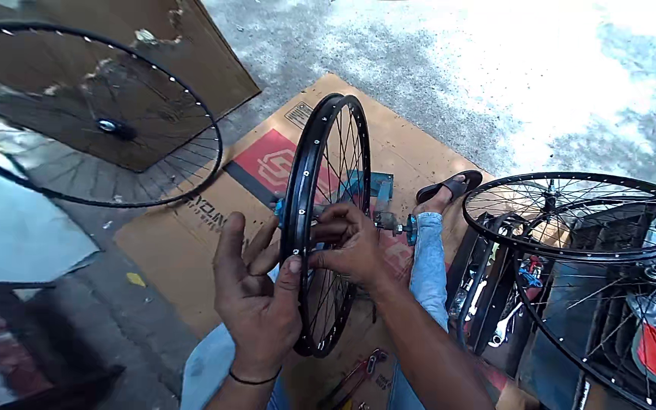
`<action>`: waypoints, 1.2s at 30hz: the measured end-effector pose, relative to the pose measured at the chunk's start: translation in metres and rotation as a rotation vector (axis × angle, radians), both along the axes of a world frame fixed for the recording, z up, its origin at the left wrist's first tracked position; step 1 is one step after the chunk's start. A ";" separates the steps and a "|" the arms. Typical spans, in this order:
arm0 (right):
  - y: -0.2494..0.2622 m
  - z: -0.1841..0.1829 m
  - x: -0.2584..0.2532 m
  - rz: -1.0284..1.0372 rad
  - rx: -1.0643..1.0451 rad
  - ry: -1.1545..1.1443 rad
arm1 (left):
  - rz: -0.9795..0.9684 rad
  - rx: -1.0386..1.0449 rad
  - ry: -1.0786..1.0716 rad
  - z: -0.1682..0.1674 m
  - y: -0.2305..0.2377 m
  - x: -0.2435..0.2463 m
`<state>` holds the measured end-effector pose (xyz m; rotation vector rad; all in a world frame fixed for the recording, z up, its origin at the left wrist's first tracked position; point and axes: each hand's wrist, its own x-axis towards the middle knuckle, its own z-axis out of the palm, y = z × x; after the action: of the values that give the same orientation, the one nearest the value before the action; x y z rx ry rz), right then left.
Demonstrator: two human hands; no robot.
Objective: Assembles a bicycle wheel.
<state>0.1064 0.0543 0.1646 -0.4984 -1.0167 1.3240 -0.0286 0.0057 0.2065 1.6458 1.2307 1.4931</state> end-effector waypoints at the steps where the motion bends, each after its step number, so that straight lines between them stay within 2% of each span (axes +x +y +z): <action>1: -0.004 -0.001 -0.008 -0.094 0.020 -0.029 | 0.002 0.013 0.000 0.000 0.001 0.000; 4: -0.016 -0.003 -0.027 -0.373 0.145 -0.189 | 0.068 0.045 0.006 -0.003 0.000 0.000; 7: -0.020 0.003 -0.025 -0.365 0.130 -0.308 | 0.148 0.037 0.044 -0.002 -0.002 0.002; 10: -0.015 0.010 -0.004 -0.183 0.159 -0.368 | 0.196 0.046 0.061 0.000 -0.006 0.008; 13: 0.002 0.004 0.022 0.139 0.237 -0.246 | 0.211 0.056 0.035 0.001 -0.007 0.008; 17: 0.024 0.008 0.044 0.483 0.195 -0.253 | 0.203 0.051 -0.033 0.002 -0.009 0.010; 21: 0.038 0.009 0.050 0.634 0.135 -0.207 | 0.175 0.060 -0.053 0.003 -0.008 0.010; 23: 0.036 0.009 0.044 0.576 0.140 -0.184 | 0.147 0.046 -0.063 0.004 -0.005 0.007; 24: 0.030 0.008 0.038 0.484 0.135 -0.167 | 0.114 0.023 -0.072 0.005 -0.004 0.006; 29: -0.016 -0.003 -0.007 -0.274 0.113 -0.156 | 0.022 -0.023 -0.082 0.007 0.000 0.009; 31: -0.021 -0.010 -0.017 -0.432 0.158 -0.198 | 0.022 0.011 -0.082 0.003 0.001 0.006; 33: -0.020 -0.014 -0.014 -0.381 0.202 -0.250 | 0.049 0.027 -0.060 -0.004 -0.005 0.003; 36: -0.010 -0.007 0.014 -0.157 0.363 -0.442 | 0.062 0.057 -0.047 -0.014 -0.012 -0.001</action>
<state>0.1207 0.0444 0.1581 -0.5910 -1.5157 0.8766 -0.0291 -0.0066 0.1925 1.6133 1.2345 1.6084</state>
